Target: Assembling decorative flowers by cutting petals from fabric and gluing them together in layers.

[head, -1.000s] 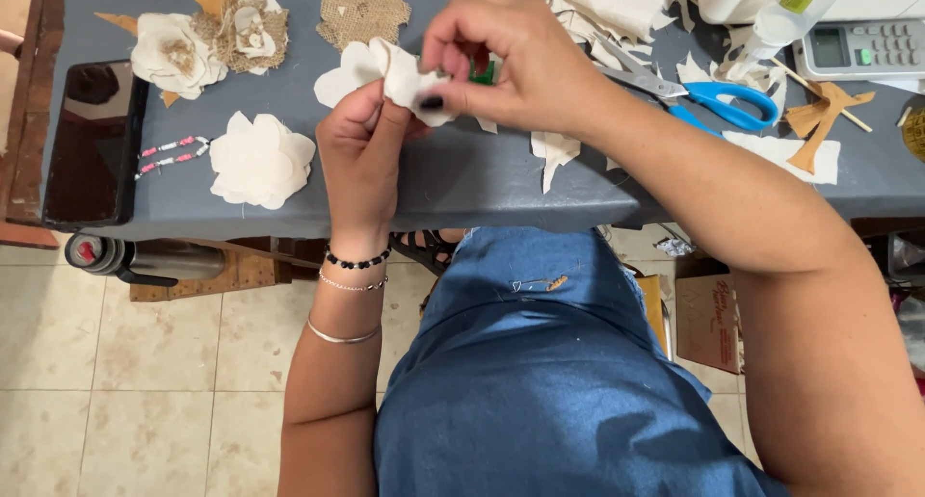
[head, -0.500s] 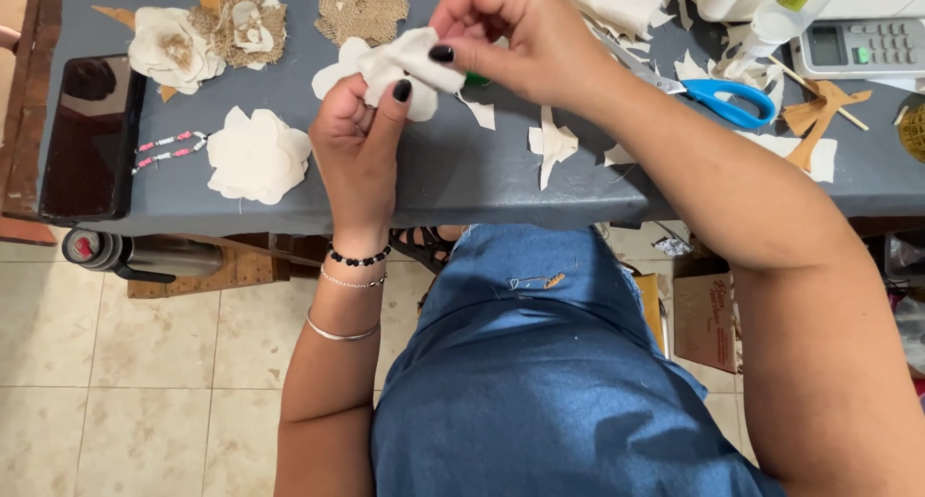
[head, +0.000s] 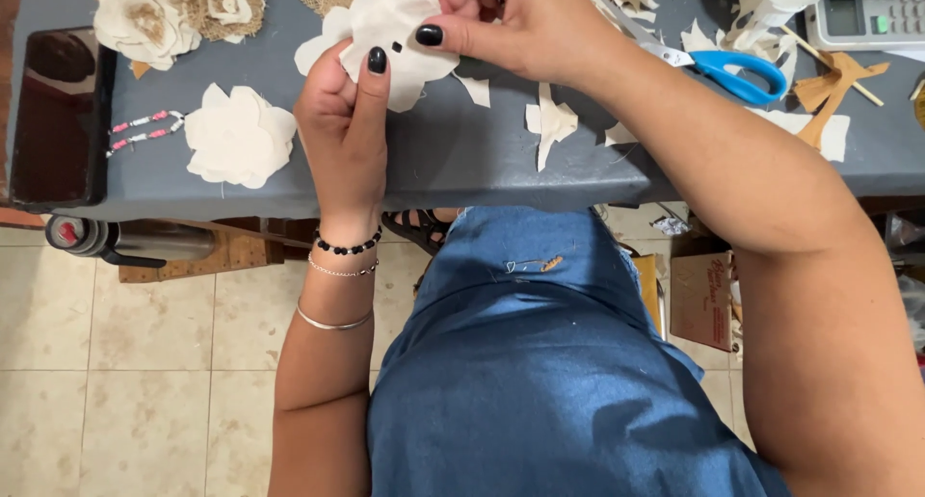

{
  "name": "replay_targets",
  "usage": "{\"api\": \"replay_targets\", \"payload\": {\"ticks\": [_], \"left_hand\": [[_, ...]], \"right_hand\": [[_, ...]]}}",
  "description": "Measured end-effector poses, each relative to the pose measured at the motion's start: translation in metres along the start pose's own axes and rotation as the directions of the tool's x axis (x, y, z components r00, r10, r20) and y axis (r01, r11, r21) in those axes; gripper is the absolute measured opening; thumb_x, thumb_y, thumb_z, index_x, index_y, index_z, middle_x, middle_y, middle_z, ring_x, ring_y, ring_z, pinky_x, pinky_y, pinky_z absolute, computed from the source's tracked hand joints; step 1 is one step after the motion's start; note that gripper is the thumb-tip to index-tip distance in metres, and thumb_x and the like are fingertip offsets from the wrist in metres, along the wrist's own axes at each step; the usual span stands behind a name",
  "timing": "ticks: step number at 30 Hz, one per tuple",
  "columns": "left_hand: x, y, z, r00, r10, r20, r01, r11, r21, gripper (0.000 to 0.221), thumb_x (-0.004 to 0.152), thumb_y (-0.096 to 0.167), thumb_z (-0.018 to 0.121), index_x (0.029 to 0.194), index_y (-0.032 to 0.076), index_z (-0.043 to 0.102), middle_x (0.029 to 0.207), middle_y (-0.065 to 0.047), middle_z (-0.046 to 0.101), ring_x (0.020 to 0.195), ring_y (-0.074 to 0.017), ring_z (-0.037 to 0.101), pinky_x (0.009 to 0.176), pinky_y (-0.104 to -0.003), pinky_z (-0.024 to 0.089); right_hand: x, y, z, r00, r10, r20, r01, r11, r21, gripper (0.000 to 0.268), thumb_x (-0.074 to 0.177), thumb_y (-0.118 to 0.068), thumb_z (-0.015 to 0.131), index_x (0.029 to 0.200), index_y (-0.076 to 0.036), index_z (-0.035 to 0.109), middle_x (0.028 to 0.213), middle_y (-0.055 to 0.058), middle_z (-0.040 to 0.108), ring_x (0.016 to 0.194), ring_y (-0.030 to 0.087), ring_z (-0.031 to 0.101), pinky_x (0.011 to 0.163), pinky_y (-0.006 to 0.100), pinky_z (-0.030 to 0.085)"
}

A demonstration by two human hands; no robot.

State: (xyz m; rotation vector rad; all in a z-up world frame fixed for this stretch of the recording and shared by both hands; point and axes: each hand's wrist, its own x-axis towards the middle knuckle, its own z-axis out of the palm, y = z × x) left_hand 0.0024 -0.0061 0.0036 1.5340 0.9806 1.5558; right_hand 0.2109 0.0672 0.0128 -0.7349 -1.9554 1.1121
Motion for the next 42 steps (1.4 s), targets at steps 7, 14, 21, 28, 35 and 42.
{"api": "replay_targets", "payload": {"ticks": [7, 14, 21, 28, 35, 42], "left_hand": [[0.000, -0.001, -0.001, 1.000, 0.016, 0.007, -0.016, 0.998, 0.063, 0.038, 0.107, 0.039, 0.054, 0.112, 0.004, 0.069, 0.101, -0.001, 0.072, 0.096, -0.0120, 0.065, 0.086, -0.027, 0.054], [0.000, -0.011, -0.002, 0.998, -0.026, -0.050, 0.027, 0.999, 0.024, 0.036, 0.103, 0.039, 0.060, 0.104, 0.004, 0.070, 0.094, 0.000, 0.070, 0.088, -0.0100, 0.060, 0.078, -0.027, 0.051], [0.000, -0.013, -0.002, 0.997, -0.049, -0.065, 0.052, 0.998, 0.046, 0.034, 0.102, 0.038, 0.063, 0.097, 0.005, 0.070, 0.079, 0.007, 0.061, 0.080, -0.0059, 0.052, 0.074, -0.025, 0.047], [-0.001, -0.017, -0.003, 0.996, -0.058, -0.067, 0.063, 0.996, 0.070, 0.032, 0.102, 0.034, 0.066, 0.086, 0.007, 0.065, 0.069, 0.010, 0.045, 0.073, -0.0057, 0.042, 0.068, -0.024, 0.041], [-0.003, -0.017, -0.004, 0.995, -0.059, -0.076, 0.065, 0.995, 0.076, 0.043, 0.102, 0.031, 0.069, 0.073, 0.012, 0.043, 0.067, 0.010, 0.030, 0.069, -0.0069, 0.030, 0.065, -0.023, 0.031], [0.002, -0.001, -0.027, 0.992, -0.044, 0.122, 0.034, 0.996, 0.080, 0.031, 0.106, 0.031, 0.063, 0.106, 0.001, 0.071, 0.078, 0.002, 0.063, 0.074, -0.0075, 0.054, 0.065, -0.024, 0.046]], "right_hand": [[-0.002, 0.000, -0.004, 0.997, 0.081, -0.002, -0.081, 0.980, -0.183, 0.021, 0.110, -0.020, 0.070, 0.127, -0.012, 0.062, 0.100, -0.004, 0.059, 0.088, 0.005, 0.054, 0.075, 0.020, 0.046], [0.000, -0.002, -0.002, 0.995, 0.094, 0.021, -0.093, 0.995, -0.047, 0.018, 0.108, -0.015, 0.069, 0.126, -0.011, 0.065, 0.111, -0.001, 0.071, 0.099, 0.004, 0.065, 0.086, 0.018, 0.052], [0.000, -0.009, -0.001, 0.999, 0.052, 0.014, -0.051, 0.998, -0.048, 0.021, 0.107, -0.013, 0.071, 0.127, -0.009, 0.064, 0.111, 0.002, 0.067, 0.096, 0.007, 0.065, 0.085, 0.019, 0.054], [-0.002, -0.009, -0.004, 0.992, 0.118, -0.043, -0.123, 0.982, -0.143, 0.023, 0.106, -0.019, 0.074, 0.128, -0.014, 0.069, 0.102, -0.006, 0.067, 0.091, 0.003, 0.059, 0.075, 0.017, 0.046], [-0.002, -0.013, -0.004, 0.996, 0.090, 0.018, -0.089, 0.993, -0.078, 0.029, 0.110, -0.014, 0.062, 0.139, -0.009, 0.062, 0.127, -0.001, 0.070, 0.103, 0.005, 0.064, 0.086, 0.018, 0.051], [-0.003, -0.032, -0.008, 0.979, 0.136, 0.151, -0.130, 0.990, -0.047, 0.030, 0.110, -0.016, 0.063, 0.139, -0.011, 0.061, 0.094, -0.009, 0.062, 0.089, -0.001, 0.058, 0.080, 0.014, 0.044]]}}
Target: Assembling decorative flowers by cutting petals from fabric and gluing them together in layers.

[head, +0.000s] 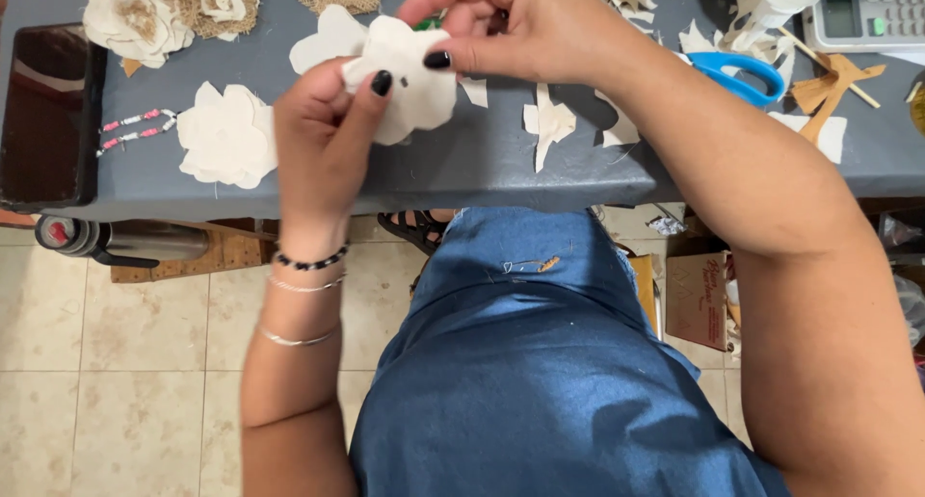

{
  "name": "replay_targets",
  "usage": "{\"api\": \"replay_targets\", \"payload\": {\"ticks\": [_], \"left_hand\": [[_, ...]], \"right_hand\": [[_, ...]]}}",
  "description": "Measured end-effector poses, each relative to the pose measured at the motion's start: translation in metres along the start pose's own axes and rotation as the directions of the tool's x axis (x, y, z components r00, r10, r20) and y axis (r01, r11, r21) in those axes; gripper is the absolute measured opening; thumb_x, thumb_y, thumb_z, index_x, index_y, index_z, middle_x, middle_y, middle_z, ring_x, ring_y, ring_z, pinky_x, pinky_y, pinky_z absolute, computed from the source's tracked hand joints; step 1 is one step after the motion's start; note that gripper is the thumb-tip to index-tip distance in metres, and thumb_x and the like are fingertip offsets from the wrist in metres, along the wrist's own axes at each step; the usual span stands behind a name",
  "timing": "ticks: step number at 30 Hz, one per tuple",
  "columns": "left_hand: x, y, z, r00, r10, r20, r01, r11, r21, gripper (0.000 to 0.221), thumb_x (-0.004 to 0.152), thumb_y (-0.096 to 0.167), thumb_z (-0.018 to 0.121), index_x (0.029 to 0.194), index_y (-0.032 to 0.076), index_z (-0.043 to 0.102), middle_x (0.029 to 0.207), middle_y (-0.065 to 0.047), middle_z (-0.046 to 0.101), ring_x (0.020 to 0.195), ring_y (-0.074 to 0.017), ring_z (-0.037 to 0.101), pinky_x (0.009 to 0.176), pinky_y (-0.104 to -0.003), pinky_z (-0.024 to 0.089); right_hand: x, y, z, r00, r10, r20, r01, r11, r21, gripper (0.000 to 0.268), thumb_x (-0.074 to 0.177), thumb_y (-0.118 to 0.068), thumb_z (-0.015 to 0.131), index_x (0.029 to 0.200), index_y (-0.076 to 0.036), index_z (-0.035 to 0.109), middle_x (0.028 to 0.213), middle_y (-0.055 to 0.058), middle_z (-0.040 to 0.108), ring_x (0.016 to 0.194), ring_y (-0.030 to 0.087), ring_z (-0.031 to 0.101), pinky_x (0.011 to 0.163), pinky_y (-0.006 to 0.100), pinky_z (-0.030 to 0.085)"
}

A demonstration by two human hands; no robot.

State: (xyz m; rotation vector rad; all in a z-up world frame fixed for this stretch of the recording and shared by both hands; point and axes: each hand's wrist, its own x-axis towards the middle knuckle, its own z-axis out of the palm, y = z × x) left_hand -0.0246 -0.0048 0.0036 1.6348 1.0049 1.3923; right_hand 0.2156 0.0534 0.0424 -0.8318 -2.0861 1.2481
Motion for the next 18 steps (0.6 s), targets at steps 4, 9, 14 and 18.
{"api": "replay_targets", "payload": {"ticks": [4, 9, 14, 18], "left_hand": [[-0.002, 0.008, -0.033, 0.985, -0.018, 0.172, -0.027, 0.967, 0.254, 0.019, 0.112, 0.020, 0.064, 0.109, 0.002, 0.070, 0.074, 0.004, 0.046, 0.072, -0.0085, 0.041, 0.063, -0.024, 0.040], [0.005, 0.033, -0.042, 0.872, -0.290, 0.394, 0.168, 0.934, 0.317, 0.016, 0.109, 0.015, 0.064, 0.095, 0.008, 0.068, 0.075, 0.006, 0.058, 0.068, -0.0035, 0.043, 0.057, -0.020, 0.033], [0.014, 0.007, -0.049, 0.899, -0.137, 0.415, -0.107, 0.851, 0.513, 0.008, 0.101, 0.011, 0.073, 0.108, 0.012, 0.073, 0.082, 0.003, 0.063, 0.068, -0.0109, 0.053, 0.065, -0.026, 0.043], [0.017, 0.004, -0.054, 0.889, -0.102, 0.446, -0.124, 0.884, 0.450, 0.030, 0.096, -0.001, 0.071, 0.124, 0.008, 0.066, 0.096, -0.007, 0.070, 0.079, -0.0153, 0.067, 0.074, -0.027, 0.052]], "right_hand": [[0.002, 0.018, -0.002, 0.983, -0.023, 0.183, 0.029, 0.999, -0.033, 0.037, 0.104, -0.006, 0.066, 0.139, -0.009, 0.059, 0.093, -0.002, 0.068, 0.083, 0.004, 0.063, 0.071, 0.020, 0.047], [0.004, 0.005, 0.000, 0.970, -0.032, 0.241, 0.055, 0.994, -0.089, 0.032, 0.103, -0.010, 0.069, 0.135, -0.010, 0.063, 0.104, 0.000, 0.070, 0.089, 0.006, 0.065, 0.078, 0.020, 0.052], [0.003, 0.005, -0.001, 0.980, 0.057, 0.189, -0.031, 0.990, -0.139, 0.028, 0.107, -0.014, 0.065, 0.135, -0.016, 0.062, 0.109, -0.004, 0.067, 0.094, 0.002, 0.059, 0.076, 0.018, 0.044], [0.003, 0.005, 0.000, 0.978, -0.051, 0.203, 0.090, 0.978, -0.187, 0.018, 0.110, -0.009, 0.062, 0.128, -0.008, 0.064, 0.114, 0.001, 0.067, 0.103, 0.009, 0.062, 0.091, 0.022, 0.050]]}}
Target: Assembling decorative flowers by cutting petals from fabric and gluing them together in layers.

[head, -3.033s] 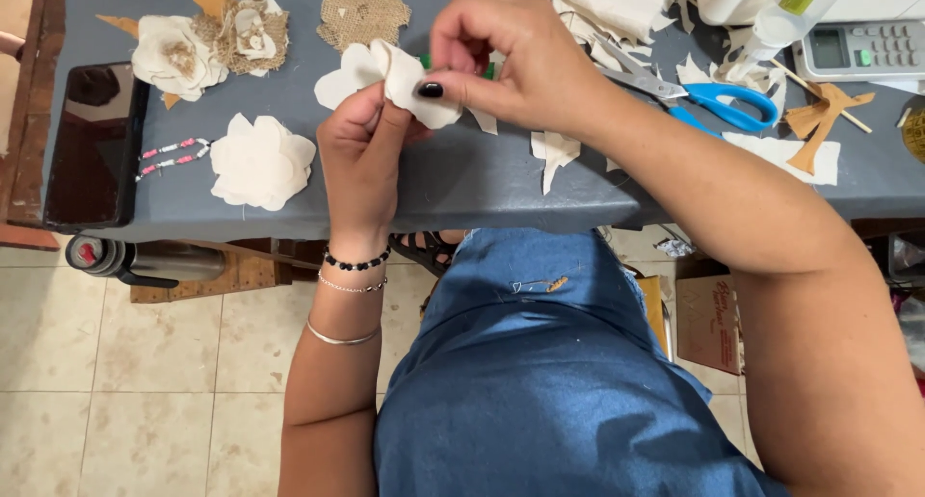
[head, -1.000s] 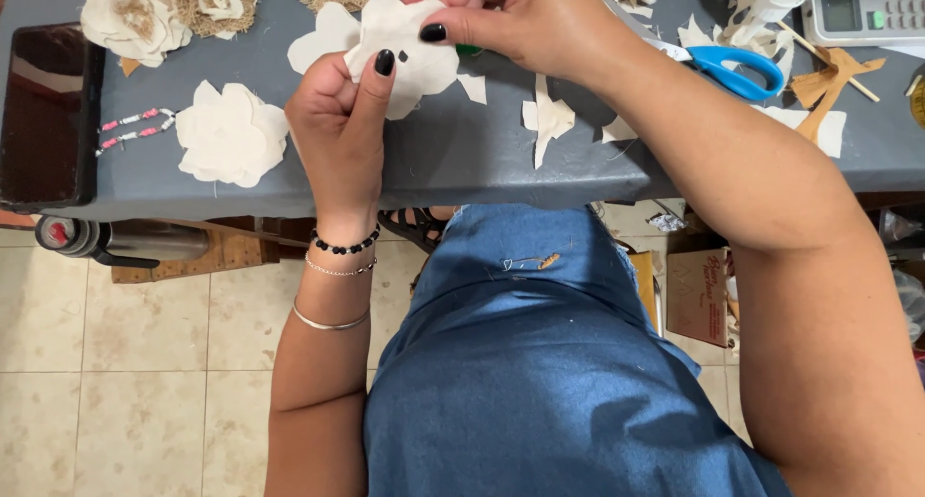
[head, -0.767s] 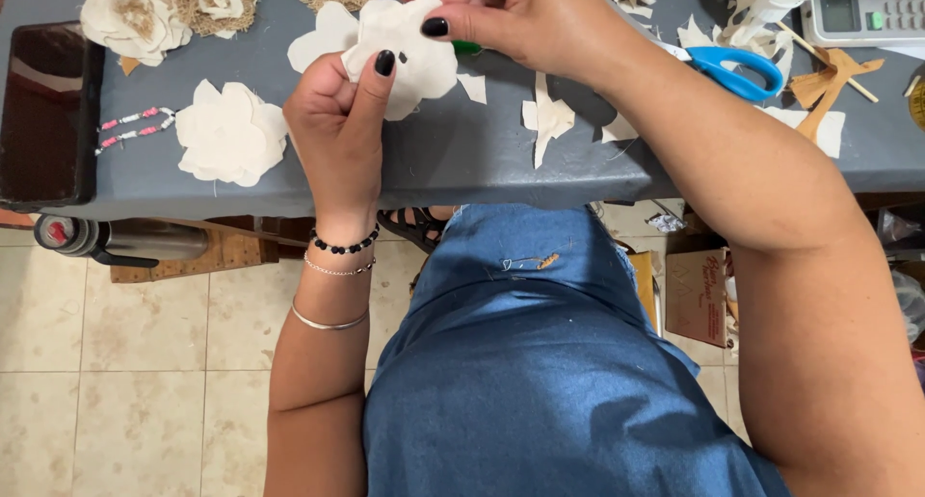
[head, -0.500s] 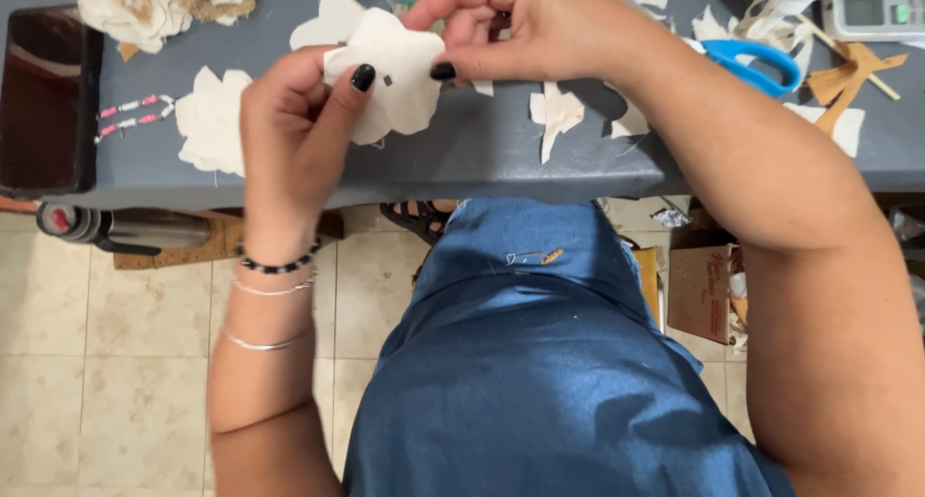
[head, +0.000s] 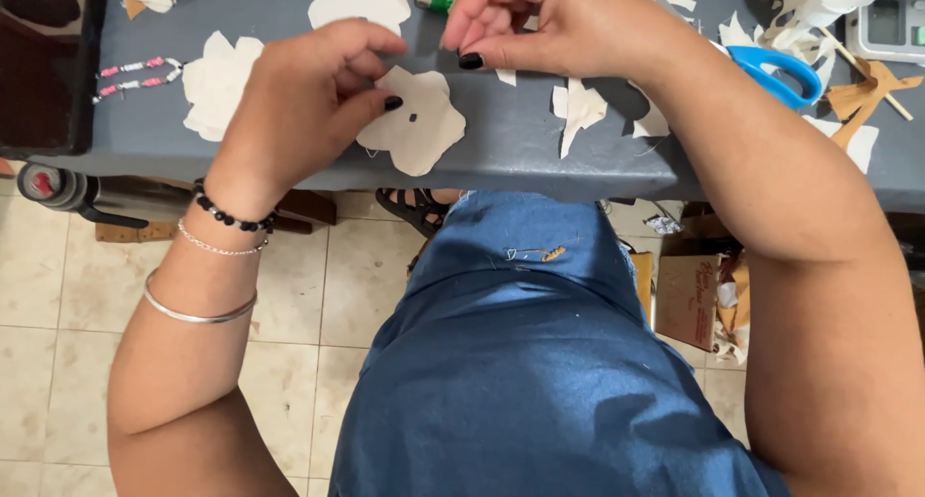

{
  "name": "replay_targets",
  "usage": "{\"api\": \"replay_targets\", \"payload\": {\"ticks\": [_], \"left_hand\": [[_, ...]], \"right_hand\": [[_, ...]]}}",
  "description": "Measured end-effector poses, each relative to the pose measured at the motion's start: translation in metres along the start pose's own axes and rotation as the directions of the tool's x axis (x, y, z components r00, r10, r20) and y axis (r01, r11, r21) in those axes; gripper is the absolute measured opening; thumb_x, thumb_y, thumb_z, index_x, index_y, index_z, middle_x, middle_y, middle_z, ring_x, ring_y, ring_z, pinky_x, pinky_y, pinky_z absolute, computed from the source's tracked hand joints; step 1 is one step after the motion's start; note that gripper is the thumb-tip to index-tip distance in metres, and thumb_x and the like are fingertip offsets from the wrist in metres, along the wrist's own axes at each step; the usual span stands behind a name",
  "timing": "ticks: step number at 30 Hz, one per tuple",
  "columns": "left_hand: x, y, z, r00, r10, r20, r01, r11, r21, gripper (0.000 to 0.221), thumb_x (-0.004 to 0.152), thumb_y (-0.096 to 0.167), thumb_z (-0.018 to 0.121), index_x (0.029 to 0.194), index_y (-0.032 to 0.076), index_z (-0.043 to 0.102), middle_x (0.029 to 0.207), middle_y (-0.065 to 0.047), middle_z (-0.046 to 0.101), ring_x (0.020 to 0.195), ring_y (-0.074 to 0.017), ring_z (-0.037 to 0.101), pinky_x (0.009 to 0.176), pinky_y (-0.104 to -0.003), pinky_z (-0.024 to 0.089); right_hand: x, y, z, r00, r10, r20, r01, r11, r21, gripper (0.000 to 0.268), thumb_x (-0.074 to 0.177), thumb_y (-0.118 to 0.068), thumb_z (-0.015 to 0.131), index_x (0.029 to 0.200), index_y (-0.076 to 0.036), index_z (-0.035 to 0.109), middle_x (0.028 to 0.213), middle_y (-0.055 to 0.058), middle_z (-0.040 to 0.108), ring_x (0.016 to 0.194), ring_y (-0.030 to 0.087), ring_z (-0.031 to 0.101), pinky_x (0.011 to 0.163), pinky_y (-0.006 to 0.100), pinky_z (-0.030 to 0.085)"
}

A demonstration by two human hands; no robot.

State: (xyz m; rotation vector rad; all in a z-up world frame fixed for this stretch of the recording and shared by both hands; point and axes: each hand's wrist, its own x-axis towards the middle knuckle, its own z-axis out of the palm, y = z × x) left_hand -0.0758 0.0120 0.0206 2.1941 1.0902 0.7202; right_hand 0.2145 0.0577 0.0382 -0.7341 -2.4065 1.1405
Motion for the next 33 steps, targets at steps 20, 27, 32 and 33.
{"api": "replay_targets", "payload": {"ticks": [20, 27, 32, 33], "left_hand": [[0.012, 0.011, 0.004, 0.994, 0.004, -0.112, -0.020, 0.990, -0.139, 0.025, 0.096, 0.001, 0.075, 0.119, 0.006, 0.066, 0.093, -0.009, 0.076, 0.079, -0.0138, 0.072, 0.072, -0.024, 0.056], [0.014, 0.011, 0.007, 0.990, 0.017, -0.138, -0.039, 0.986, -0.160, 0.025, 0.097, 0.001, 0.079, 0.117, 0.007, 0.065, 0.091, -0.007, 0.076, 0.078, -0.0096, 0.070, 0.072, -0.021, 0.055], [0.012, 0.006, 0.002, 0.997, 0.032, -0.070, -0.043, 0.987, -0.154, 0.028, 0.103, 0.000, 0.061, 0.130, 0.007, 0.061, 0.093, -0.005, 0.077, 0.075, -0.0101, 0.060, 0.071, -0.025, 0.046], [0.011, 0.003, 0.001, 0.997, 0.042, -0.064, -0.050, 0.991, -0.127, 0.029, 0.103, 0.001, 0.059, 0.131, 0.008, 0.060, 0.096, -0.005, 0.078, 0.084, -0.0120, 0.066, 0.076, -0.026, 0.047]], "right_hand": [[0.008, -0.003, 0.015, 0.978, -0.173, -0.120, 0.154, 0.976, -0.151, 0.026, 0.100, -0.008, 0.085, 0.120, -0.004, 0.070, 0.099, 0.005, 0.066, 0.091, 0.012, 0.063, 0.077, 0.025, 0.050], [0.010, -0.003, 0.016, 0.952, -0.264, -0.155, 0.225, 0.946, -0.232, 0.018, 0.101, -0.004, 0.087, 0.111, -0.002, 0.072, 0.092, 0.006, 0.066, 0.083, 0.014, 0.065, 0.075, 0.027, 0.052], [0.010, -0.003, 0.016, 0.959, -0.229, -0.165, 0.189, 0.956, -0.224, 0.015, 0.102, -0.004, 0.084, 0.113, -0.002, 0.073, 0.086, 0.003, 0.070, 0.081, 0.011, 0.067, 0.077, 0.026, 0.054], [0.009, -0.003, 0.016, 0.964, -0.206, -0.167, 0.166, 0.961, -0.222, 0.014, 0.103, -0.003, 0.081, 0.115, -0.003, 0.074, 0.089, 0.004, 0.071, 0.084, 0.011, 0.068, 0.076, 0.025, 0.054]]}}
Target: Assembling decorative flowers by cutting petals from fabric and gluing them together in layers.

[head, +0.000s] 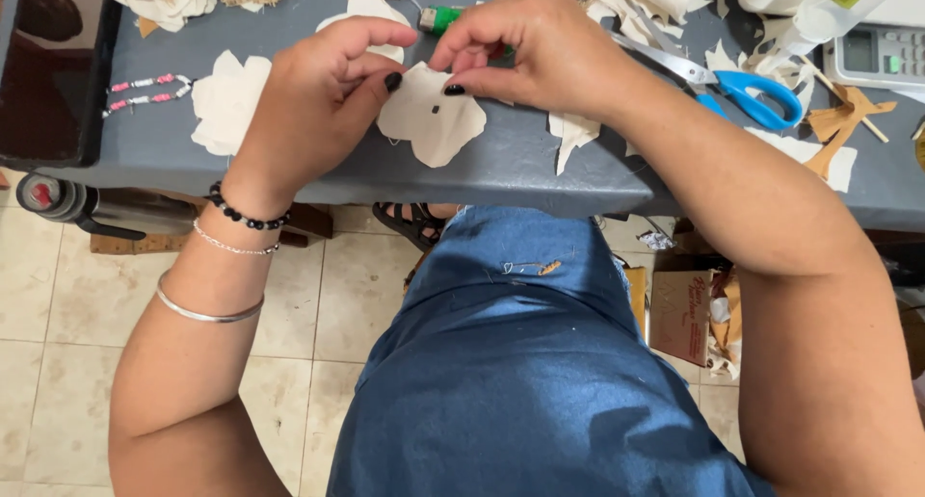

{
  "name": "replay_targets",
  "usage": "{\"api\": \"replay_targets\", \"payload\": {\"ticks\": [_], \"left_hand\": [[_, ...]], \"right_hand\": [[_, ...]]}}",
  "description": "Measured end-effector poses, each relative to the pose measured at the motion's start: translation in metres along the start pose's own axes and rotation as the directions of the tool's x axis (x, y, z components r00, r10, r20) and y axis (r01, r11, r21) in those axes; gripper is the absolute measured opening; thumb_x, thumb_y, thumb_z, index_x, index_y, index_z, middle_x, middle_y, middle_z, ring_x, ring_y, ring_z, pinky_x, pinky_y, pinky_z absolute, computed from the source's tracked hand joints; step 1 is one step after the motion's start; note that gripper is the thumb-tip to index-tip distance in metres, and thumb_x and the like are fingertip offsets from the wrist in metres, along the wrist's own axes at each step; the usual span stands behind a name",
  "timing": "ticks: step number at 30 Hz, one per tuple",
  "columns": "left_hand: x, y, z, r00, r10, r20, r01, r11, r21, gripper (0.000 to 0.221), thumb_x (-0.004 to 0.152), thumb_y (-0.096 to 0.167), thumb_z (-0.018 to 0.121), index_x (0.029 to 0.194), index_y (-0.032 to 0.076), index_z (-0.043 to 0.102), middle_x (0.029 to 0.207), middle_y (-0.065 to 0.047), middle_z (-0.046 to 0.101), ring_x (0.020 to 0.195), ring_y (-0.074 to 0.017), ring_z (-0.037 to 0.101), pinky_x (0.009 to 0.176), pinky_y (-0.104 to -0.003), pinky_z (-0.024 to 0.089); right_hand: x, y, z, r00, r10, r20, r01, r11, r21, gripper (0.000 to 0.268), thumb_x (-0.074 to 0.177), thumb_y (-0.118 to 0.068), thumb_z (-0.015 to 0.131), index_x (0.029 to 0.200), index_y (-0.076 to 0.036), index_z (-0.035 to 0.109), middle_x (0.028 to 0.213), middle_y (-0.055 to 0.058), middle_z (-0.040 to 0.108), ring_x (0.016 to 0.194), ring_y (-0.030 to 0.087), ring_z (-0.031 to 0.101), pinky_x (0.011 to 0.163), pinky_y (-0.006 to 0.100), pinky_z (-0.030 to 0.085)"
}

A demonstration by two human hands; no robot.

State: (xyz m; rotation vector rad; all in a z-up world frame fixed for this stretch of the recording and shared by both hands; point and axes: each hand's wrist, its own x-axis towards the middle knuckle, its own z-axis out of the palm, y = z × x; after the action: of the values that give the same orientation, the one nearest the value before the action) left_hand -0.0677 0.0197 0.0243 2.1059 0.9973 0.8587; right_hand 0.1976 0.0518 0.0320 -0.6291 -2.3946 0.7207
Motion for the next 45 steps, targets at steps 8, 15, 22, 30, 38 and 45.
{"api": "replay_targets", "payload": {"ticks": [8, 15, 22, 30, 38, 45], "left_hand": [[-0.001, 0.002, 0.001, 0.998, -0.053, 0.030, 0.055, 0.994, -0.089, 0.036, 0.098, -0.004, 0.054, 0.132, 0.008, 0.059, 0.109, -0.009, 0.075, 0.115, -0.0165, 0.074, 0.078, -0.023, 0.052], [0.003, -0.003, 0.003, 0.999, -0.028, 0.031, 0.030, 0.996, -0.087, 0.034, 0.098, -0.005, 0.055, 0.130, 0.005, 0.059, 0.114, -0.008, 0.073, 0.112, -0.0182, 0.076, 0.079, -0.023, 0.053], [0.001, -0.010, -0.005, 0.998, -0.039, -0.042, 0.040, 0.999, 0.015, 0.035, 0.098, -0.002, 0.058, 0.131, 0.009, 0.062, 0.105, -0.007, 0.078, 0.097, -0.0114, 0.071, 0.081, -0.025, 0.049], [-0.003, -0.007, -0.025, 0.981, -0.039, -0.188, 0.044, 0.999, 0.022, 0.037, 0.096, -0.005, 0.052, 0.130, 0.004, 0.063, 0.114, -0.008, 0.071, 0.091, -0.0108, 0.068, 0.076, -0.023, 0.051], [-0.033, 0.013, -0.063, 0.954, -0.057, -0.293, 0.074, 0.996, 0.048, 0.016, 0.108, -0.001, 0.054, 0.120, 0.000, 0.066, 0.094, -0.002, 0.065, 0.070, -0.0055, 0.047, 0.064, -0.023, 0.036], [-0.028, 0.035, -0.054, 0.970, 0.091, -0.226, -0.083, 0.995, 0.047, 0.022, 0.106, -0.010, 0.057, 0.125, -0.004, 0.065, 0.120, -0.014, 0.074, 0.092, -0.0150, 0.067, 0.078, -0.026, 0.053]], "right_hand": [[0.001, 0.006, 0.002, 0.991, -0.137, -0.010, 0.135, 0.985, -0.108, 0.013, 0.104, -0.008, 0.085, 0.112, -0.003, 0.076, 0.100, 0.010, 0.070, 0.092, 0.021, 0.065, 0.077, 0.033, 0.051], [-0.001, 0.005, -0.001, 0.985, -0.173, 0.010, 0.173, 0.982, -0.071, 0.005, 0.108, -0.002, 0.079, 0.110, -0.003, 0.075, 0.111, 0.012, 0.068, 0.102, 0.025, 0.066, 0.083, 0.035, 0.048], [-0.002, 0.000, -0.011, 0.980, -0.185, 0.073, 0.178, 0.980, 0.088, 0.008, 0.107, 0.007, 0.070, 0.110, 0.002, 0.066, 0.113, 0.015, 0.064, 0.106, 0.028, 0.064, 0.092, 0.036, 0.048], [-0.014, 0.009, -0.020, 0.999, 0.036, -0.020, -0.033, 0.989, 0.147, 0.009, 0.104, 0.000, 0.058, 0.112, -0.003, 0.061, 0.108, 0.008, 0.065, 0.107, 0.019, 0.064, 0.098, 0.032, 0.051], [0.022, -0.018, -0.023, 0.960, 0.193, 0.204, -0.210, 0.975, 0.066, 0.008, 0.107, -0.014, 0.072, 0.113, -0.012, 0.067, 0.086, -0.006, 0.064, 0.079, 0.002, 0.058, 0.069, 0.018, 0.044], [0.038, -0.013, -0.002, 0.987, 0.100, 0.126, -0.116, 0.985, 0.127, 0.049, 0.106, -0.019, 0.068, 0.147, -0.003, 0.047, 0.142, 0.010, 0.058, 0.127, 0.022, 0.059, 0.107, 0.033, 0.049]]}}
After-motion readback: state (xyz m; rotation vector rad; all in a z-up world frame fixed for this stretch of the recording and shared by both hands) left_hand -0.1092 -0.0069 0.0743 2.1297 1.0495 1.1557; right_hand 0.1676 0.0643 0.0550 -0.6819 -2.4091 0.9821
